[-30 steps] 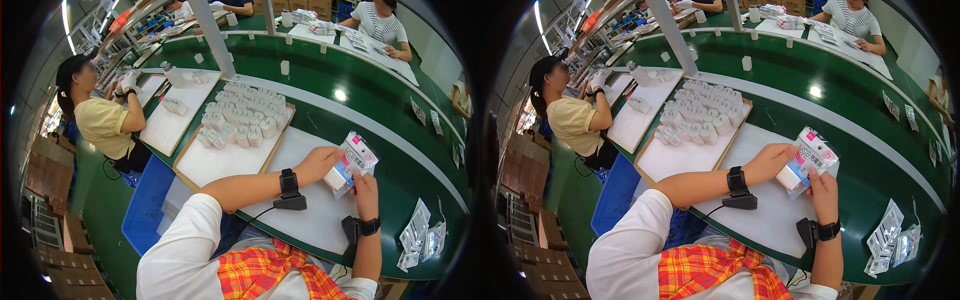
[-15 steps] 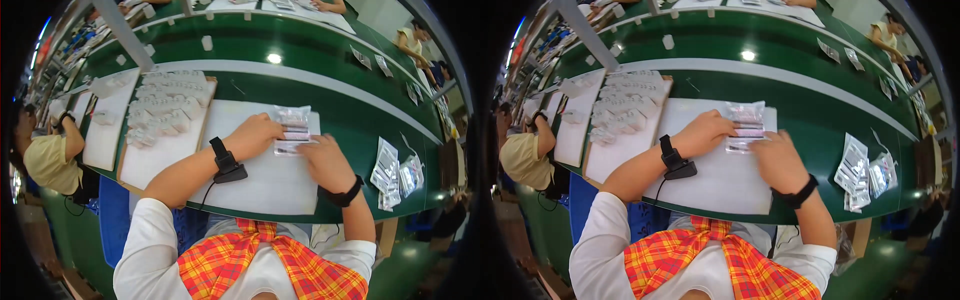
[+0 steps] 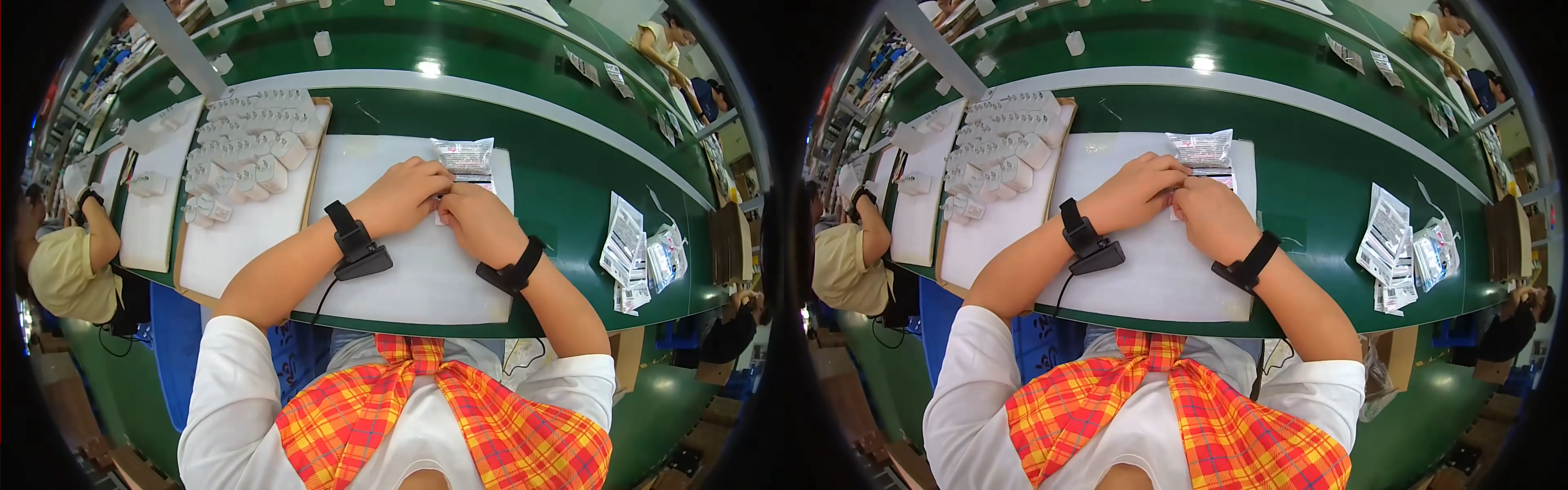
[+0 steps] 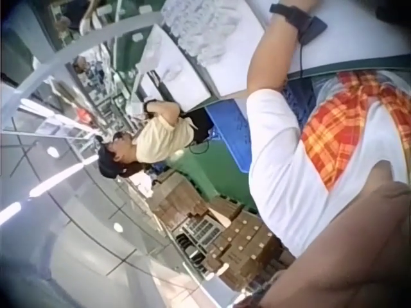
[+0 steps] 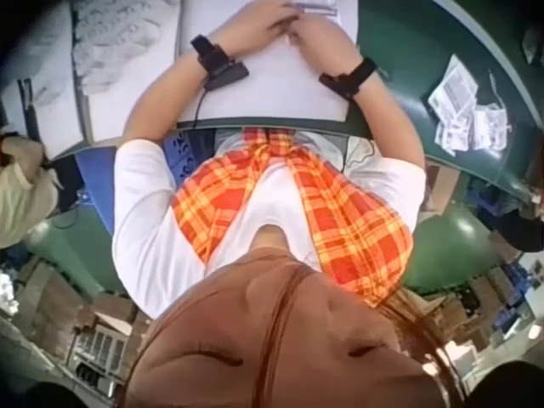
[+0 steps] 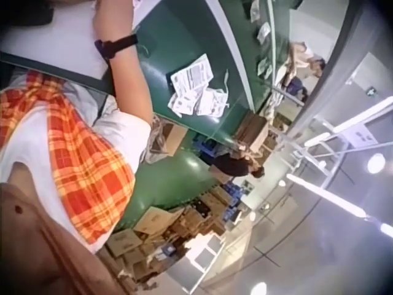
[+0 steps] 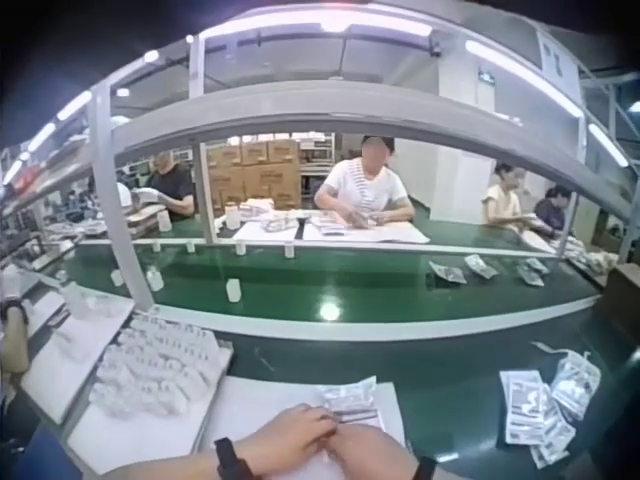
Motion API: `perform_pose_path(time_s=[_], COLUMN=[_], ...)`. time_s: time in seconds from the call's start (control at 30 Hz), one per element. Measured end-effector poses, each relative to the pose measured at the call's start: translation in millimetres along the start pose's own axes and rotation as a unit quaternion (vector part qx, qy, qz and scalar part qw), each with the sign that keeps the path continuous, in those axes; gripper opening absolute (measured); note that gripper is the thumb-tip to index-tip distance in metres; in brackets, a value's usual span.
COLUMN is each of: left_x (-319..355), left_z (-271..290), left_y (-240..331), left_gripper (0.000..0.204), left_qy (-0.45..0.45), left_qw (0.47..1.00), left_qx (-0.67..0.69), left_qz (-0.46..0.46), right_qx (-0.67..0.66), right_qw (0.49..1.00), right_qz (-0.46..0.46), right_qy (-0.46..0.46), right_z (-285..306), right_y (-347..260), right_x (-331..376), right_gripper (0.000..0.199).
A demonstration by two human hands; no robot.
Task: The person picks up a white charger and a plastic bag, places the charger inside the bag, and folds the top over to seal it. They then press the bag flat and place the packaged item onto a pile on the table.
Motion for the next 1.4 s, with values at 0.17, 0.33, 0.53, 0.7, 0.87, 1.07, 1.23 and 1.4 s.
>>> perform_pose_path(time_s=[0.17,0.33,0.53,0.7,0.87,1.07,1.23,1.4], left_x=[-4,13,-7,-9,6,1,-3,-3], left_z=[-3,8,10,4,22,22,16,16], left_y=[4,14,12,19,21,20,14,-1], left_gripper=[0.024,0.024,0.030,0.033,0.033,0.040,0.041,0.050], left_qy=[-0.005,0.025,-0.003,-0.031,0.035,-0.023,-0.008,0.040], left_qw=[0.999,1.000,0.997,0.992,0.983,0.988,0.992,0.995], left_qx=[0.041,0.000,-0.048,-0.124,-0.179,-0.131,-0.119,-0.057], left_qz=[-0.003,-0.009,0.063,-0.005,0.027,0.074,0.050,0.065], right_qx=[0.009,-0.142,-0.072,-0.020,0.003,0.172,0.094,0.082], right_qw=[0.998,0.888,0.802,0.909,0.972,0.941,0.994,0.984], right_qz=[0.036,-0.343,-0.515,-0.305,-0.234,-0.257,0.019,-0.153], right_qy=[-0.042,0.271,0.293,0.285,0.038,-0.139,-0.048,0.047], right_z=[47,142,119,124,60,80,61,104], right_y=[-3,43,23,-8,19,70,52,84], right_x=[45,278,407,256,49,-14,-48,-94], right_gripper=[0.006,0.003,0.015,0.028,0.069,0.083,0.086,0.075])
Point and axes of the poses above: each hand's wrist, its own x-axis away from the middle knuckle, its own z-axis out of the back of the hand, y = z × x, the point moved 5 cm from there along -x, towards the middle knuckle, and after that the axes turned 4 degrees about -z, right-handed, at the moved point
